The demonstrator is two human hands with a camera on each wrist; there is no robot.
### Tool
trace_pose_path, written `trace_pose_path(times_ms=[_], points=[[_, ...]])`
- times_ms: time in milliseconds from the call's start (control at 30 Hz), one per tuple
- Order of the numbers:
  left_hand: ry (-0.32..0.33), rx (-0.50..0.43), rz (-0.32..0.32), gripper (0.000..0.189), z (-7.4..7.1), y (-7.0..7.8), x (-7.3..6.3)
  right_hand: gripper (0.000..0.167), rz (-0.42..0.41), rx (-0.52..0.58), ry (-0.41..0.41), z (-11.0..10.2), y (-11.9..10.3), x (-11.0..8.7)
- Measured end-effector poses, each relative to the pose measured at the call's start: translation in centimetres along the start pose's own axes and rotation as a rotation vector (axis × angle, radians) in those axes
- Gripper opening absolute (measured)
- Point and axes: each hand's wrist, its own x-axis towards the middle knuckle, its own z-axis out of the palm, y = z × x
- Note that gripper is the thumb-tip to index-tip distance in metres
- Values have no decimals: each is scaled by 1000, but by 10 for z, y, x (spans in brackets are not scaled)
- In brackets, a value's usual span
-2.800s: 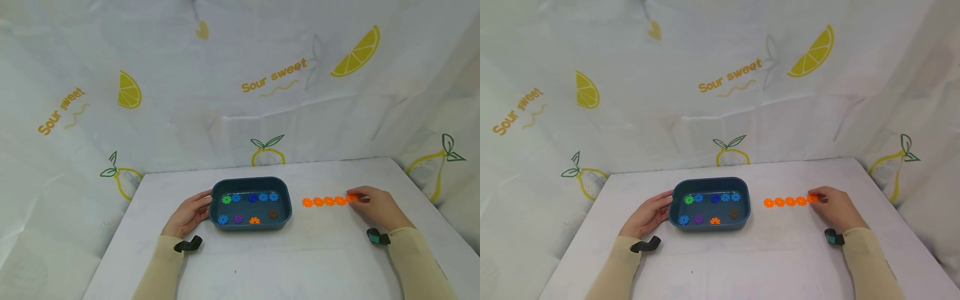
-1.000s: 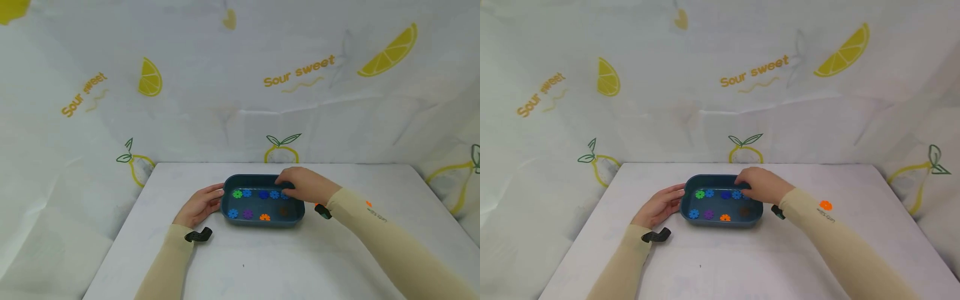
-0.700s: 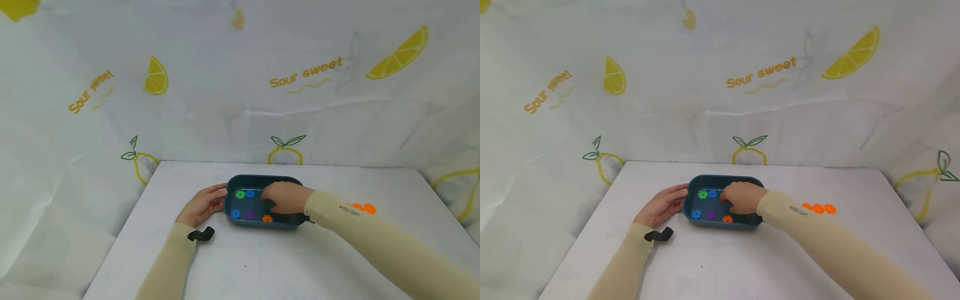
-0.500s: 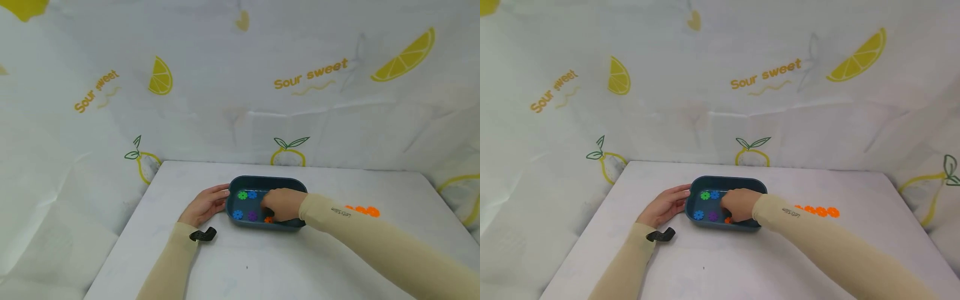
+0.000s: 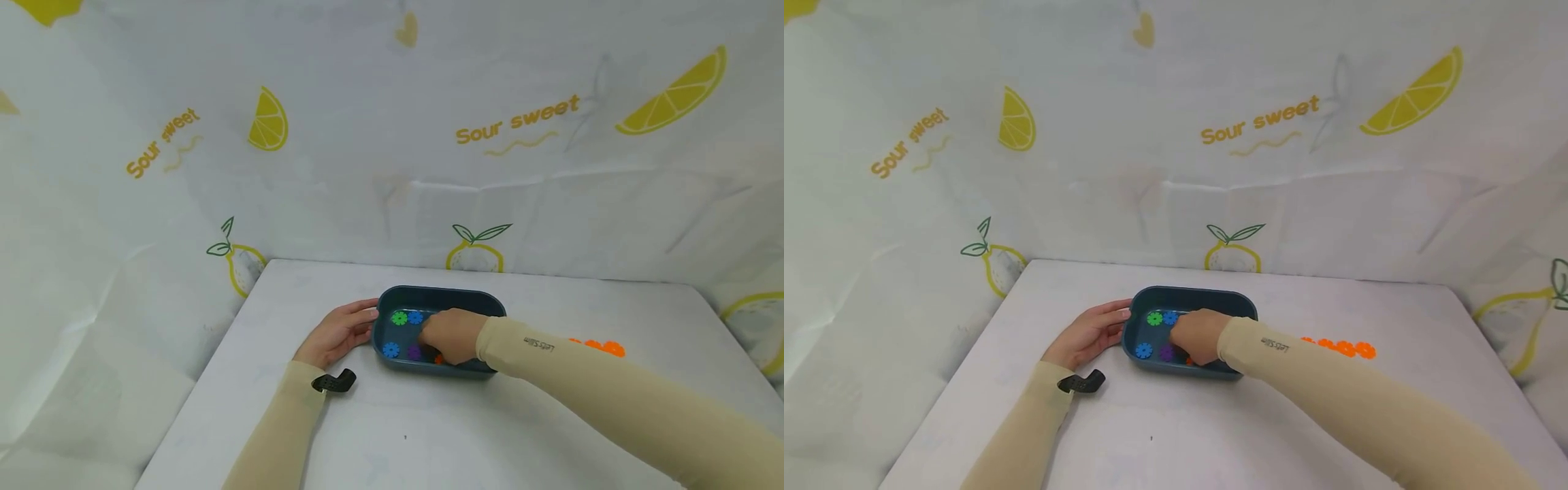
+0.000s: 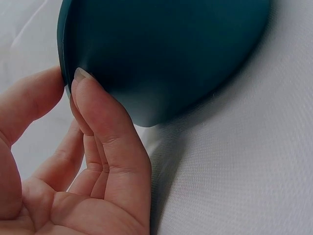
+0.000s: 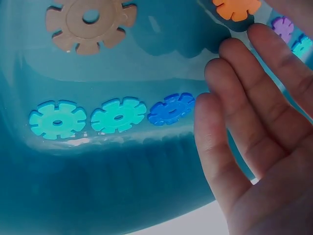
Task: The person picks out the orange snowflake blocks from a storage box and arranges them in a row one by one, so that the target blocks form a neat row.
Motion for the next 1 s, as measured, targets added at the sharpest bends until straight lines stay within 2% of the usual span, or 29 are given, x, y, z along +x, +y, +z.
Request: trace_pose_path(times_ms=[167, 400, 633, 767, 1000], points=[[15, -6, -4, 47, 2, 1, 2, 19, 19, 27, 11, 3, 4, 3], [19, 3, 0, 50, 1, 0, 3, 10, 73, 40, 17, 4, 9, 7], [22, -13, -9, 50, -2, -4, 2, 12, 86, 46, 10, 2, 8, 10], [19, -16, -13, 50, -2, -5, 1, 14, 93, 100, 11, -3, 12, 9], [17, -13, -11, 50, 0, -3, 2, 15, 122, 253, 66, -16, 29, 3]])
